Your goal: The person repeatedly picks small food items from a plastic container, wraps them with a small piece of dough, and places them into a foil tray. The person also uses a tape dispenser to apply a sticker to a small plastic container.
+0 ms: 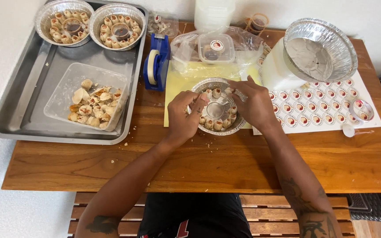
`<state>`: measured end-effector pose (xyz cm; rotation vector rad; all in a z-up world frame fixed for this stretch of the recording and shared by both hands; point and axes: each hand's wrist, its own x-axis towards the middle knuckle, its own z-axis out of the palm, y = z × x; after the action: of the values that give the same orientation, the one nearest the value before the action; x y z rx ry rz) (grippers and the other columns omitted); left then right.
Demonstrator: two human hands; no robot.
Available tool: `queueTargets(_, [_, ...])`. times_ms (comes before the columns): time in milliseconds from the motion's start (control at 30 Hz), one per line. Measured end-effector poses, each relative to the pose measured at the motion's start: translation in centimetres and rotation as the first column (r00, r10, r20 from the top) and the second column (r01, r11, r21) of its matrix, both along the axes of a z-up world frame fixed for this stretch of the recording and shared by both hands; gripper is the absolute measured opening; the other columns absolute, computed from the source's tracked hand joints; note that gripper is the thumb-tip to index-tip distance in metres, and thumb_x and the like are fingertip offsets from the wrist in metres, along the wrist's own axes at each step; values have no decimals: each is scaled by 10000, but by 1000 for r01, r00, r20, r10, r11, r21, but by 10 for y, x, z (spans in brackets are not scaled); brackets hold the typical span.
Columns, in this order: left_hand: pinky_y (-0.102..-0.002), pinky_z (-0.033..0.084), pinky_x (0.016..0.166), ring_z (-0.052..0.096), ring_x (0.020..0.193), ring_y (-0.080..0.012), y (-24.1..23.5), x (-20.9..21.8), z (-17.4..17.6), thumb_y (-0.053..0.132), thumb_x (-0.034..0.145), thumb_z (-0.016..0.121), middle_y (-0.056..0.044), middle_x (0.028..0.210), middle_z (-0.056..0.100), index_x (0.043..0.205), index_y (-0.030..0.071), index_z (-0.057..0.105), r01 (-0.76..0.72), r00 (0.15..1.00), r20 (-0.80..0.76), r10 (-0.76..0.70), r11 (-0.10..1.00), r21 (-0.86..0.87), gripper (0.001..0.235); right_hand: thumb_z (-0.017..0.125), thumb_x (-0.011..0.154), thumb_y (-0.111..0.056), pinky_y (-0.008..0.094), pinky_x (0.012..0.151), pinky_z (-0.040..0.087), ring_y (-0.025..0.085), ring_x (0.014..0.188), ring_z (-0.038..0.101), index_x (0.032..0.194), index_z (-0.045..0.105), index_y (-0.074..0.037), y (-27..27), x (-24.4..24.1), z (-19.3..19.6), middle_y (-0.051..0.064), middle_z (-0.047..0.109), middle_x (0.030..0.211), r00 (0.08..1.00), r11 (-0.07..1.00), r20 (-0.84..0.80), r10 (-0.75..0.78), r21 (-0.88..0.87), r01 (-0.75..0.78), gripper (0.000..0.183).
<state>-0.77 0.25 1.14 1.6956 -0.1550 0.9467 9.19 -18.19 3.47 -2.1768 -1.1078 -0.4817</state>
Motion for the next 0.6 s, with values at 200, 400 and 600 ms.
queueTargets(200, [-359,494,594,580,583,-257,-1,2,-8,161,1010,687,-124,675,650,797,65,700,-10,1000,-9,10,1000,14,234,729,788,190,592,1105,462,457,960,742,1101,795,39,2,11,4,279,773,964,996,969,-20,83,-233,-85,353])
queueTargets(400, [-342,514,562,615,607,-270,-1,4,-11,192,997,709,-121,671,642,795,78,705,-17,1000,-17,17,1000,24,232,767,786,132,543,1114,473,401,1026,740,1170,792,-24,-6,37,-33,215,786,1008,992,960,-23,126,-249,-128,415])
queueTargets(600, [-330,521,557,620,603,-263,-1,2,-8,189,1008,692,-128,659,644,788,59,715,13,999,-41,-13,1000,-7,256,830,770,71,584,1139,443,422,1309,614,1173,792,-28,-1,17,-1,219,772,1048,990,964,39,133,-237,-121,417])
